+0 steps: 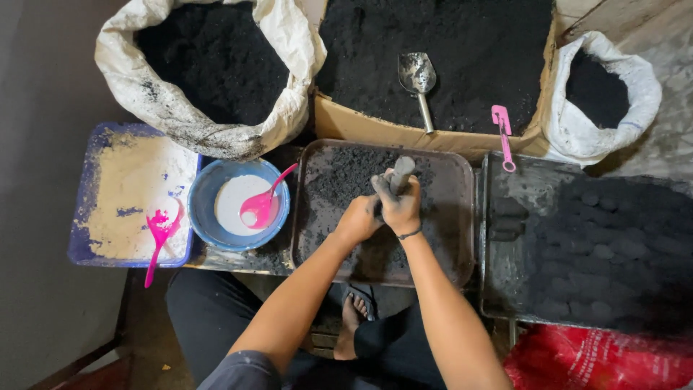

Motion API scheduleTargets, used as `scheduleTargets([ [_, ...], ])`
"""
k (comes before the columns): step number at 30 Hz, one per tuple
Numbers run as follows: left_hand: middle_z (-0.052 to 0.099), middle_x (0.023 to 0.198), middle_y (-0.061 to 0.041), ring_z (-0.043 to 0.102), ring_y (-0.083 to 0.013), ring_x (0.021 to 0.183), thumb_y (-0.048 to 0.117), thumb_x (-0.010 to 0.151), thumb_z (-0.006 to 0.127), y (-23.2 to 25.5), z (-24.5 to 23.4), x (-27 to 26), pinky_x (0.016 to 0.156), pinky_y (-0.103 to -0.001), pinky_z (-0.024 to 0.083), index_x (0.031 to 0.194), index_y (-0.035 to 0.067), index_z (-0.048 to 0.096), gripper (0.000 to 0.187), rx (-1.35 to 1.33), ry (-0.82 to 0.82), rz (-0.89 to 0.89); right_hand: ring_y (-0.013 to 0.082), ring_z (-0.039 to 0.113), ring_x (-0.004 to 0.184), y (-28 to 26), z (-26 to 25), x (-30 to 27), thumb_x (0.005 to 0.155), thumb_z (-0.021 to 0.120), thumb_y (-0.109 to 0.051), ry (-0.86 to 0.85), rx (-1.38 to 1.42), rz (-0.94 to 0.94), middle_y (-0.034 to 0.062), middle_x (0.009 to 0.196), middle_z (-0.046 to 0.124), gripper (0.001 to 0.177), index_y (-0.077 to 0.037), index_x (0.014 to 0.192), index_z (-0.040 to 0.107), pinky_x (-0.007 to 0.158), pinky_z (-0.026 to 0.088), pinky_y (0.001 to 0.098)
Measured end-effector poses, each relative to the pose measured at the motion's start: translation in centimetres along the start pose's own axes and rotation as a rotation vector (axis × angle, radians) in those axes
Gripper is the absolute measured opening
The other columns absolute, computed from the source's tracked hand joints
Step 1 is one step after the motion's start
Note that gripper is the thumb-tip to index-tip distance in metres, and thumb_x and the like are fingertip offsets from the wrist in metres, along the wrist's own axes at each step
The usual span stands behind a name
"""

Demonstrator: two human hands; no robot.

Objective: The person uses a cylindrical metal mold and a wooden pestle to compress a black granular material into small, uniform briquettes. They repeatedly fill the mold, press the material, and eject the formed briquettes onto a metal tray to the right.

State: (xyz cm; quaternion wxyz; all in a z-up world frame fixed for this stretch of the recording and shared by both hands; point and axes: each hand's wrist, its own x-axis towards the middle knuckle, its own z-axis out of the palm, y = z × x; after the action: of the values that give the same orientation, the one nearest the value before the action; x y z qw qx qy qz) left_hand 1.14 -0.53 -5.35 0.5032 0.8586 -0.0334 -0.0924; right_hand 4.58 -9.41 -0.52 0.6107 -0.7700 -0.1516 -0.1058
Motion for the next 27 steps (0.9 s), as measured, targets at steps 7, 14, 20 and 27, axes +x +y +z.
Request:
scheduleTargets([
  [7, 0.062, 0.072, -0.022, 0.062, -0.0369, 0.077, 0.003, 0.066, 0.058, 0.1, -0.7, 0.6, 0.061, -0.043, 0.051, 0.083, -0.003, 0.060, 0.018, -0.007, -0.028, -0.062, 0.0278, 0.055, 0.046, -0.9, 0.1, 0.5, 0.076, 0.065, -0.012, 0.028, -0.048, -0.078, 0.0138, 0.042, 0.044, 0.035, -0.005, 0.050, 0.043, 0.047, 0.040, 0.0259],
  [14, 0.062, 0.073, -0.025, 0.062, -0.0388, 0.077, -0.003, 0.065, 0.058, 1.9, -0.9, -0.6, 0.062, -0.041, 0.052, 0.086, -0.008, 0.060, 0.022, 0.018, -0.009, -0.050, 0.0184, 0.054, 0.046, -1.5, -0.3, -0.5, 0.077, 0.063, -0.010, 0.082, -0.062, -0.062, 0.0115, 0.042, 0.044, 0.033, -0.005, 0.051, 0.043, 0.050, 0.040, 0.0244],
  [20, 0.062, 0.071, -0.024, 0.063, -0.0383, 0.075, -0.001, 0.064, 0.059, 0.9, -0.2, -0.2, 0.061, -0.041, 0.053, 0.083, -0.007, 0.061, 0.020, 0.041, 0.040, -0.042, 0.0195, 0.045, 0.035, -5.5, -1.0, -0.1, 0.070, 0.068, -0.003, 0.093, -0.013, -0.193, 0.0039, 0.037, 0.035, 0.038, -0.008, 0.047, 0.039, 0.043, 0.035, 0.0157],
  [27, 0.062, 0.076, -0.026, 0.062, -0.0406, 0.078, 0.001, 0.067, 0.059, 3.8, -1.7, -1.4, 0.063, -0.045, 0.051, 0.091, -0.008, 0.060, 0.026, 0.003, 0.060, 0.011, 0.0319, 0.063, 0.063, -3.6, -1.4, -1.5, 0.075, 0.063, 0.000, 0.144, -0.085, -0.180, 0.0242, 0.054, 0.054, 0.014, 0.011, 0.069, 0.056, 0.051, 0.048, 0.0291],
])
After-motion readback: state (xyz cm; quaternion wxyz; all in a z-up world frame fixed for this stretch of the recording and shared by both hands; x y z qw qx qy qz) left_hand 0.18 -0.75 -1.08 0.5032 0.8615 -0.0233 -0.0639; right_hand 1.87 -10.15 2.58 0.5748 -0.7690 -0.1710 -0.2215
